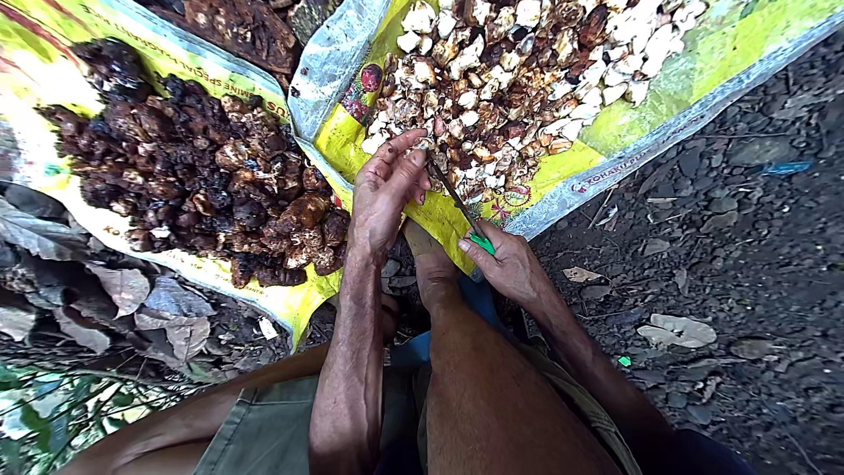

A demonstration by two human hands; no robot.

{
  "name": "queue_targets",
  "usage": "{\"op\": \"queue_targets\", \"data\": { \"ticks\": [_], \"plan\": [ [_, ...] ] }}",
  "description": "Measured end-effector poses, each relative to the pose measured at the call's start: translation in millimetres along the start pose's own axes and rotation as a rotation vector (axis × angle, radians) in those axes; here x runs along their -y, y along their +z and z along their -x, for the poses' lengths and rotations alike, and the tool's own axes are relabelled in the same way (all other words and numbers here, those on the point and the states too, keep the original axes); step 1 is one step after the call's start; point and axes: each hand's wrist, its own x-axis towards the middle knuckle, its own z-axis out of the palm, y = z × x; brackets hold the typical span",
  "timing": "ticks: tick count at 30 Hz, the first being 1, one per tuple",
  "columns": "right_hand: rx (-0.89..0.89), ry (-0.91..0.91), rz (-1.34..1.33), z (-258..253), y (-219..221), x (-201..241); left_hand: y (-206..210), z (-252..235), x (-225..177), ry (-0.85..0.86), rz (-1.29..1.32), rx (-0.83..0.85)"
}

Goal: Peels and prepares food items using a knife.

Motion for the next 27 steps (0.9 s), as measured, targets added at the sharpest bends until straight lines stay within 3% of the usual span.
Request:
{"op": "queue_targets", "data": {
  "ticks": [15,22,27],
  "plan": [
    [-0.013,0.01,0.16,-3,-7,-3,1,5,-11,0.014,-0.315,-0.018],
    [0.062,0.044,0.054,-3,-5,3,2,4,-6,0.039,-0.219,0.013],
    [-0.016,0.043,0.211,0,-3,7,6,3,-3,0.01,-0.195,-0.049]
  ]
}}
